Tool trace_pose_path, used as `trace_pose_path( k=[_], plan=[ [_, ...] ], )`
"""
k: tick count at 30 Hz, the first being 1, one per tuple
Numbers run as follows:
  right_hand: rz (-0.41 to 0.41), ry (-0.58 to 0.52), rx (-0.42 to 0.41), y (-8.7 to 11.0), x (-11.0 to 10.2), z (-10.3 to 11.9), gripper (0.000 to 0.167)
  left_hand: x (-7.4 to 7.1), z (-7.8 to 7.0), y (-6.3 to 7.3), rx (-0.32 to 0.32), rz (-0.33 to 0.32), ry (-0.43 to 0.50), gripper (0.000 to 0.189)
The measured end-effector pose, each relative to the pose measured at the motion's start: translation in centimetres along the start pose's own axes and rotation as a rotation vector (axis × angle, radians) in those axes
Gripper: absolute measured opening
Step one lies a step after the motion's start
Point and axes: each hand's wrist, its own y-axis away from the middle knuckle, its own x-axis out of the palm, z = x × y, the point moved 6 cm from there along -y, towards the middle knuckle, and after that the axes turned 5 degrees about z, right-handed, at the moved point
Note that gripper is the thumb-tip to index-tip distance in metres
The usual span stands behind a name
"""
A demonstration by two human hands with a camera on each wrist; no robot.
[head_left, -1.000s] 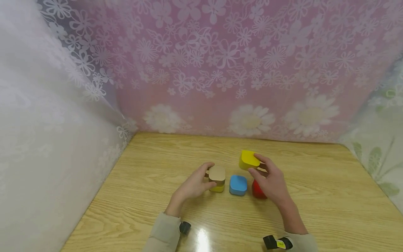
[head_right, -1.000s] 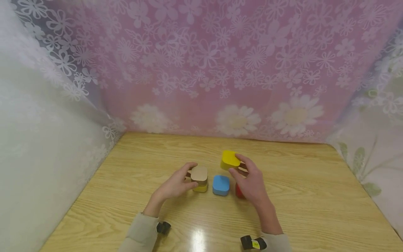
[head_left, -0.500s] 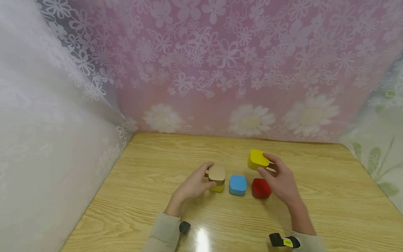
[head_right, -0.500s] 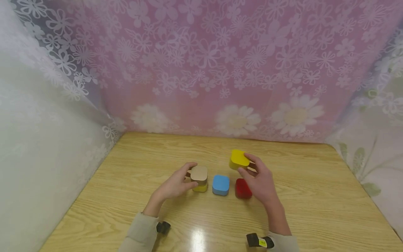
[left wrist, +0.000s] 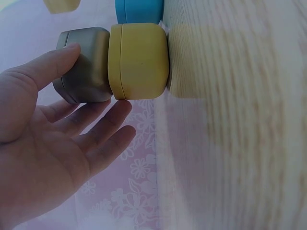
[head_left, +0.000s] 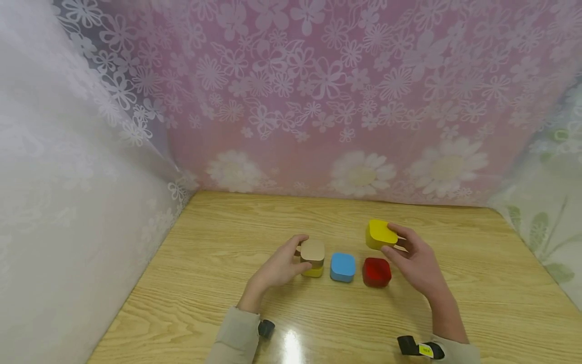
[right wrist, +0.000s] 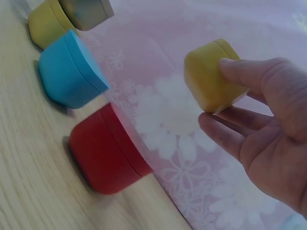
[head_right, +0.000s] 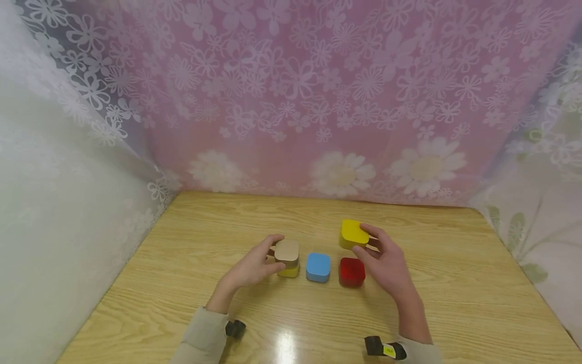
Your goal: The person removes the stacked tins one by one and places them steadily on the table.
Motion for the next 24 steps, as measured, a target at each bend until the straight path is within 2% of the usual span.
trace_pose_path(
  k=[7, 24],
  plan=[
    [0.047, 0.008, 0.033, 0.6, -0.8, -0.4, 0.055, 0.0, -0.1, 0.1, 0.0, -0.002, -0.01, 0.069],
    [0.063, 0.116, 0.078, 1.5, -2.6, -1.8, 0.054, 0.1, 0.0, 0.0, -0.001, 0.0, -0.002, 0.068]
  ],
)
